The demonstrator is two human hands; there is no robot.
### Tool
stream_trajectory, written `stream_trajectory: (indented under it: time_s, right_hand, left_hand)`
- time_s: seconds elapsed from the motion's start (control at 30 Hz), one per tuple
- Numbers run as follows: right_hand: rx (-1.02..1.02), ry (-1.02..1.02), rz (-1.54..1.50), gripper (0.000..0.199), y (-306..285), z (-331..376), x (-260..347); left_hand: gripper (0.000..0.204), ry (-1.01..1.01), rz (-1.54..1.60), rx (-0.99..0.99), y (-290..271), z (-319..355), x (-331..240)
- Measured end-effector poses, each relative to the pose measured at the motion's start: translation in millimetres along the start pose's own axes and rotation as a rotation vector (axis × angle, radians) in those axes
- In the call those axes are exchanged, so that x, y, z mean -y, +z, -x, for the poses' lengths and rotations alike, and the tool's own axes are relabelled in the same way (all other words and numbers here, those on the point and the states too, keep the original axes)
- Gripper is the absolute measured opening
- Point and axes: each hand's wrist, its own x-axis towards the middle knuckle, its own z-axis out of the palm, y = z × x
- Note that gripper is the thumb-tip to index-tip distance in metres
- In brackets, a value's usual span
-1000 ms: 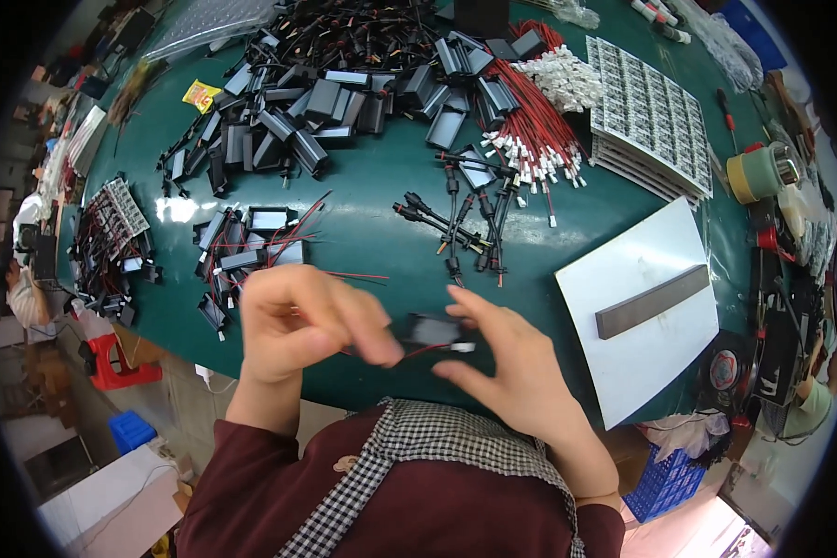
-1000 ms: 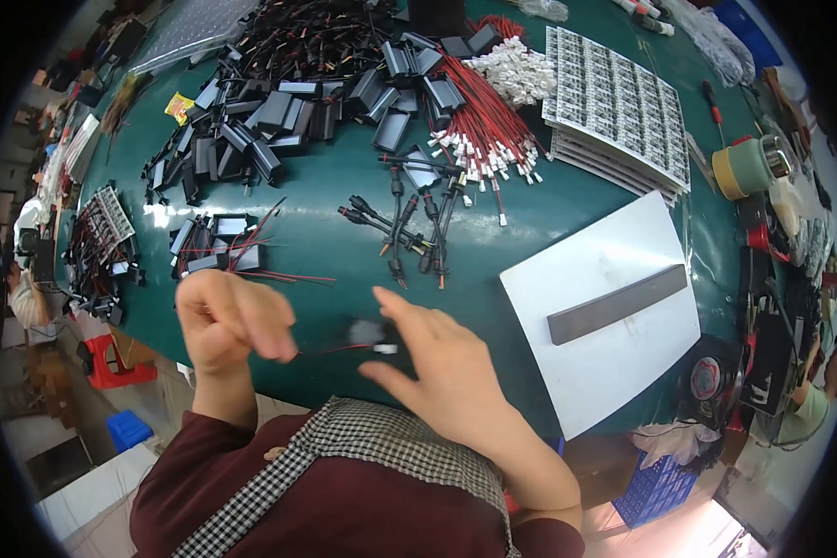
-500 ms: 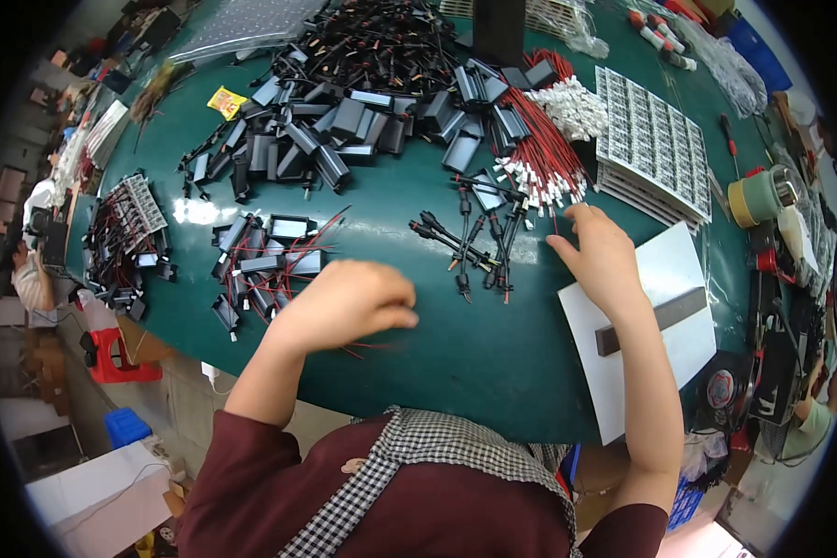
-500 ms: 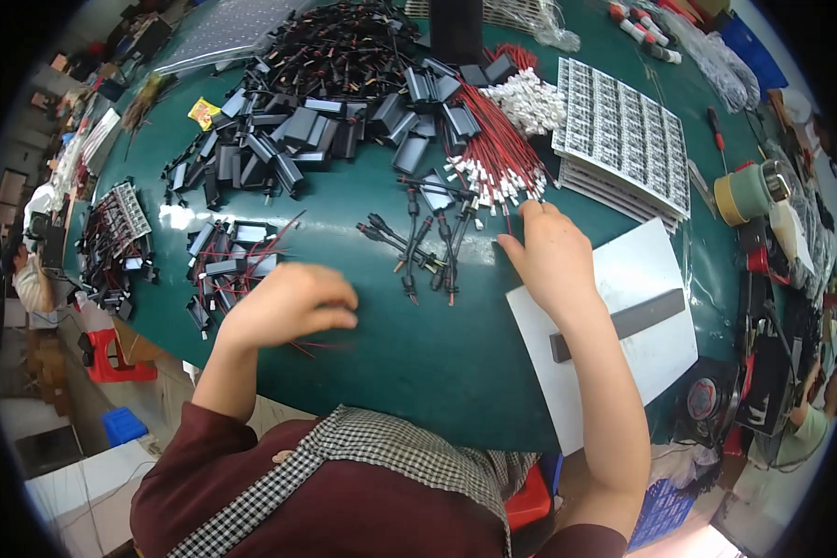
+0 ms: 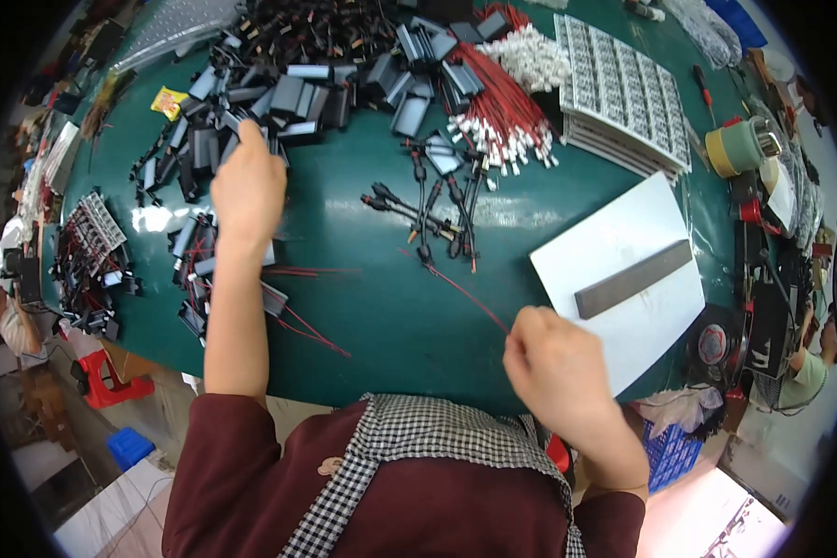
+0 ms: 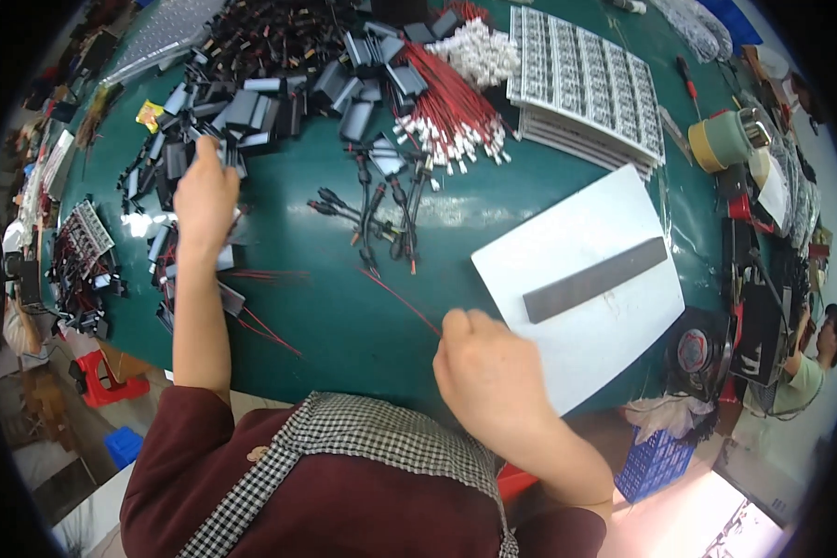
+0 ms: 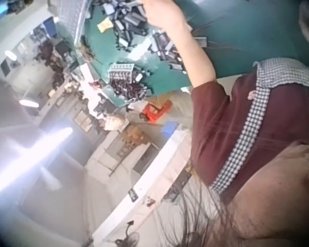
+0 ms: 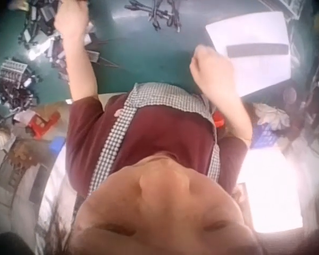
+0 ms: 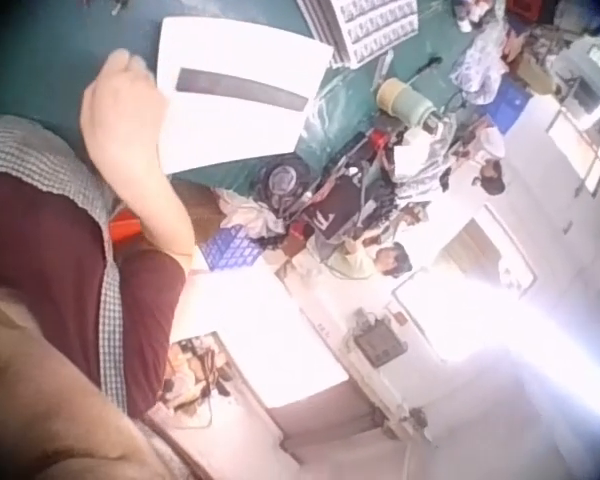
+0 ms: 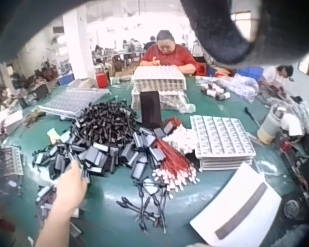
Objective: The person assembles small electronic modules by manually inserting wires into plastic housings at a factory workbench.
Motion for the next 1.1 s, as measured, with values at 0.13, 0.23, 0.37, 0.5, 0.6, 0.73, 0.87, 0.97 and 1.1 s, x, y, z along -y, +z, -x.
stream_trajectory:
  time_s: [0.13, 0.23, 0.37, 0.5, 0.6, 0.73, 0.87, 0.97, 1.1]
  right_hand:
    - [0.095, 0.047, 0.154, 0.014, 35, 24, -12]
    - [-0.073, 0.013, 0.15, 0.025, 41, 8, 0]
    - [-0.197, -0.045, 0.11, 0.021, 78, -23, 13]
    - [-0.251, -0.12, 0.082, 0.016, 97, -26, 7]
    - [-0.315, -0.148, -0.14, 0.011, 79, -23, 0]
    - [-0.109, 0.348, -1.043, 0.008, 54, -12, -3]
    - [-0.263, 0.213, -1.012, 0.009, 32, -12, 4]
    - [-0.301, 0.209, -0.967, 0.011, 26, -13, 6]
    - [-0.414, 0.116, -0.901, 0.007, 34, -15, 1]
  left_hand:
    - [0.039, 0.047, 0.378, 0.06, -36, 15, -16]
    - [0.032, 0.067, 1.091, 0.412, -39, 36, -11]
    - [0.03, -0.171, 1.624, 0.908, -27, 74, -42]
    - [0.031, -0.273, 1.848, 1.086, -16, 88, -56]
    - [0.03, -0.305, 1.978, 1.109, -11, 89, -55]
    - [0.026, -0.255, 2.013, 1.133, -6, 95, -58]
    - [0.026, -0.282, 2.018, 1.21, -6, 98, -61]
    - [0.039, -0.125, 1.866, 1.074, -9, 100, -67]
    - [0.04, 0.226, 1.512, 0.807, -14, 105, -72]
